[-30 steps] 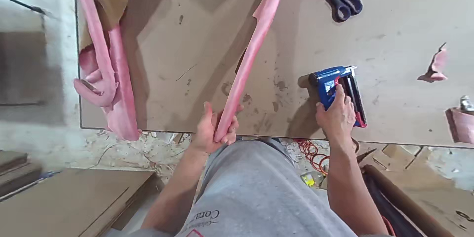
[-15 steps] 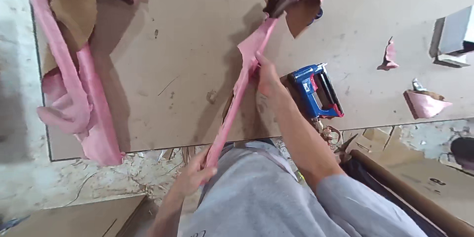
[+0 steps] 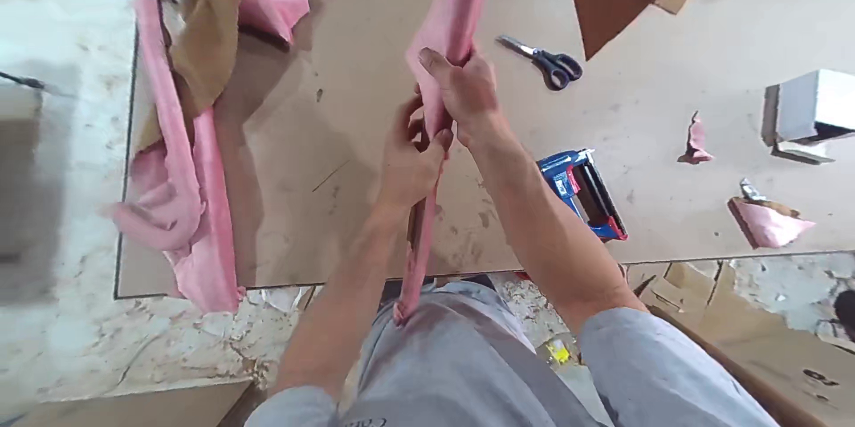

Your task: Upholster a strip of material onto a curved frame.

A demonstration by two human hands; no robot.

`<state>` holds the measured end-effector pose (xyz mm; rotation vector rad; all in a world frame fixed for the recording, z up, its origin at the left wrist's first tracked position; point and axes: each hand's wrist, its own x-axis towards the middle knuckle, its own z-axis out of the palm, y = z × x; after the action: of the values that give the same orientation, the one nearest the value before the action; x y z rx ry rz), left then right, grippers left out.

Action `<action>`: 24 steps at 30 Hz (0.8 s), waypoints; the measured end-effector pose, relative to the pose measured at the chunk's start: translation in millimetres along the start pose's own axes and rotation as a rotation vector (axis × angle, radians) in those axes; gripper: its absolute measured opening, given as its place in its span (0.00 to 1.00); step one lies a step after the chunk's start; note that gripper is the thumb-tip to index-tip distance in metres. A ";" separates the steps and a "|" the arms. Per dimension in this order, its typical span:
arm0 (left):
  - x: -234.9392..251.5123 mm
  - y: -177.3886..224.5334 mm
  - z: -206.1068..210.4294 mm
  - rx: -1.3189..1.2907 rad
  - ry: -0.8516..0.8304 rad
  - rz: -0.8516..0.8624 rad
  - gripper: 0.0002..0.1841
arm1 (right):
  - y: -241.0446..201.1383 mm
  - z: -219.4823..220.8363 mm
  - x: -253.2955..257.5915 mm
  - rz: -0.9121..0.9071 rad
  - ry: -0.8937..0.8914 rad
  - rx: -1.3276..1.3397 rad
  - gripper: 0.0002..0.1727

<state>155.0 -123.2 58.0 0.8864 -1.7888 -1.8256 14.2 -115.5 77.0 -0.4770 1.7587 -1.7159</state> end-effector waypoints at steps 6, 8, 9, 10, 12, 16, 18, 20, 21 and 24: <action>-21.3 -9.0 -26.0 -0.002 -0.376 -0.104 0.22 | -10.6 -49.8 5.8 -0.096 0.051 0.491 0.18; -28.2 -12.6 -23.7 -0.131 -0.346 -0.124 0.22 | 2.1 -54.6 -4.7 -0.017 0.130 0.520 0.14; -34.8 -15.6 -19.2 -0.198 -0.333 -0.141 0.21 | 12.4 -56.6 -11.0 0.055 0.153 0.526 0.13; -41.0 -19.2 -13.4 -0.232 -0.317 -0.166 0.20 | 24.1 -58.0 -16.8 0.132 0.168 0.505 0.12; -46.7 -30.3 -5.5 -0.211 -0.334 -0.251 0.16 | 49.1 -61.2 -23.0 0.285 0.166 0.421 0.11; -42.2 -62.4 1.4 -0.121 -0.351 -0.381 0.16 | 91.1 -67.3 -20.2 0.488 0.152 0.386 0.16; -43.0 -76.9 10.4 -0.167 -0.274 -0.408 0.15 | 110.2 -72.0 -21.8 0.411 0.217 0.259 0.21; -44.8 -91.1 17.7 -0.220 -0.209 -0.470 0.17 | 132.3 -81.0 -41.9 0.123 0.286 -0.056 0.33; -46.9 -97.2 18.4 -0.248 -0.191 -0.513 0.18 | 145.0 -85.0 -55.9 -0.035 0.278 -0.200 0.38; -48.7 -125.0 19.8 -0.442 -0.163 -0.539 0.21 | 169.5 -77.7 -104.3 -0.290 0.144 -0.451 0.42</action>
<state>191.3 -66.0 -59.5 1.1299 -1.2050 -2.5615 68.5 25.7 -73.8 -0.8557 2.2863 -1.5630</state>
